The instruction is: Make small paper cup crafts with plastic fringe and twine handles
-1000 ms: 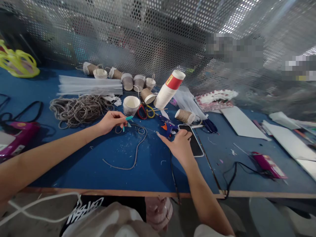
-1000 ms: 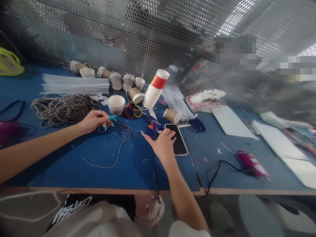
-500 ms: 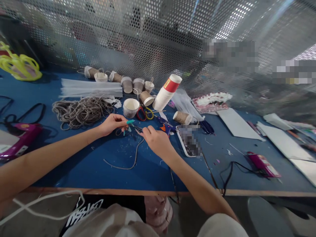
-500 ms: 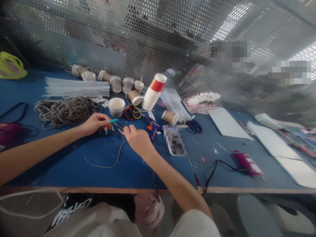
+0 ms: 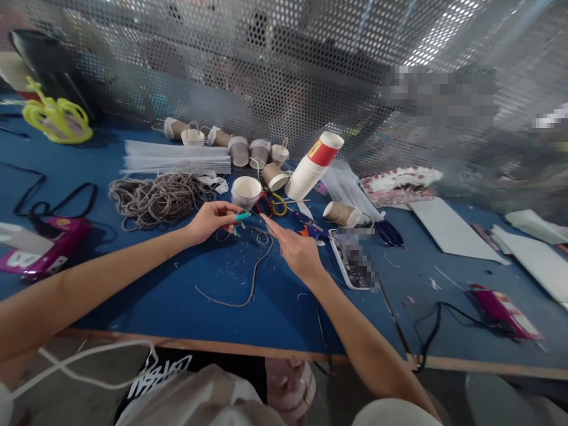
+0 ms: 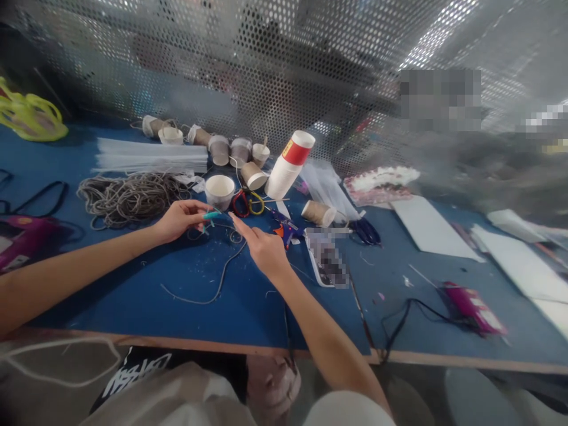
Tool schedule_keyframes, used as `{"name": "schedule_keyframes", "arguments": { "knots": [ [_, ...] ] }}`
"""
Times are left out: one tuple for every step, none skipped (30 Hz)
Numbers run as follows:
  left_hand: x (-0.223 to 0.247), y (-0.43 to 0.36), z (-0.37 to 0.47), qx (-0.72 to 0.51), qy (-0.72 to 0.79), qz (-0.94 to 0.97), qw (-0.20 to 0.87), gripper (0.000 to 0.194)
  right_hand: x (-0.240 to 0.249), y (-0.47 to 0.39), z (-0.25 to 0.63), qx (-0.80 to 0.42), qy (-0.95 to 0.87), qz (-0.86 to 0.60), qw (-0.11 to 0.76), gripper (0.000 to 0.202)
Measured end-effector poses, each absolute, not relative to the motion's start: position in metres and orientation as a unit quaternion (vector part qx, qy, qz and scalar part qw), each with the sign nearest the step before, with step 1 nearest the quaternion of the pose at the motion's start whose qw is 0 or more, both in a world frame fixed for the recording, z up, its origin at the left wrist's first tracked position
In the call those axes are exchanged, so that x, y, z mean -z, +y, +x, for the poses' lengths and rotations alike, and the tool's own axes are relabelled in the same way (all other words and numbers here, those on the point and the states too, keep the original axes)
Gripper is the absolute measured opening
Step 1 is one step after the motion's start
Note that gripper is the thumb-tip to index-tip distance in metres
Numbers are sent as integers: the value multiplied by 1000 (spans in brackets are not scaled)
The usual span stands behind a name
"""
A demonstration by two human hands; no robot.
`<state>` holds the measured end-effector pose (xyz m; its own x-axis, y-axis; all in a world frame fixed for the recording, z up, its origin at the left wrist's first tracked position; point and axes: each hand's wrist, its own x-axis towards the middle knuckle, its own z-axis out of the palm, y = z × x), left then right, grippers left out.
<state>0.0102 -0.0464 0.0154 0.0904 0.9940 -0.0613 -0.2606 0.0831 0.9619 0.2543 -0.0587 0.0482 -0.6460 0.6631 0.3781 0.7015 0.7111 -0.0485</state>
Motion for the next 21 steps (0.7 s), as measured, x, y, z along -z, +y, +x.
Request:
{"name": "schedule_keyframes", "arguments": {
  "knots": [
    [-15, -47, 10, -521, 426, 434, 600, 31, -48, -59, 254, 66, -910, -368, 179, 51],
    [-15, -47, 9, -519, 426, 436, 599, 31, -48, -59, 254, 78, -913, -360, 173, 51],
    [-15, -46, 9, -516, 426, 438, 600, 30, -47, -60, 253, 86, -916, -354, 168, 52],
    [-15, -46, 8, -514, 426, 440, 601, 28, -46, -61, 253, 89, -918, -350, 164, 52],
    [-15, -46, 8, -512, 426, 442, 601, 25, -46, -61, 252, 91, -919, -348, 162, 52],
    [-15, -46, 8, -511, 425, 444, 601, 21, -45, -62, 251, 94, -919, -347, 161, 51],
    [-15, -46, 8, -512, 424, 446, 600, 18, -45, -63, 250, 97, -920, -344, 162, 51],
    [-15, -47, 8, -513, 424, 446, 599, 16, -45, -63, 249, 100, -920, -342, 162, 50],
    [-16, -47, 9, -515, 423, 445, 598, 14, -45, -64, 249, 102, -921, -340, 162, 49],
    [-16, -47, 9, -518, 421, 443, 598, 13, -45, -64, 248, 103, -921, -340, 162, 49],
    [-17, -47, 9, -520, 419, 440, 600, 13, -45, -65, 248, 102, -921, -341, 160, 48],
    [-17, -48, 9, -521, 417, 438, 602, 14, -45, -65, 247, 98, -920, -344, 159, 48],
    [-17, -48, 9, -520, 415, 437, 605, 15, -45, -65, 247, 92, -920, -347, 158, 47],
    [-17, -48, 9, -518, 415, 438, 606, 15, -44, -65, 246, 85, -920, -349, 158, 47],
    [-16, -48, 9, -515, 418, 440, 606, 16, -44, -65, 246, 78, -920, -349, 158, 46],
    [-16, -48, 9, -511, 420, 442, 605, 15, -44, -65, 246, 71, -921, -348, 159, 46],
    [-16, -47, 8, -509, 423, 444, 604, 15, -43, -65, 245, 63, -922, -347, 162, 45],
    [-16, -47, 8, -507, 424, 445, 604, 14, -43, -65, 245, 54, -920, -348, 170, 45],
    [-17, -47, 8, -506, 422, 446, 605, 14, -43, -65, 245, 47, -916, -354, 182, 45],
    [-17, -47, 7, -503, 418, 446, 611, 13, -42, -64, 245, 43, -909, -364, 199, 44],
    [-18, -48, 7, -496, 410, 448, 620, 14, -41, -64, 244, 43, -900, -377, 214, 43]
  ]
}}
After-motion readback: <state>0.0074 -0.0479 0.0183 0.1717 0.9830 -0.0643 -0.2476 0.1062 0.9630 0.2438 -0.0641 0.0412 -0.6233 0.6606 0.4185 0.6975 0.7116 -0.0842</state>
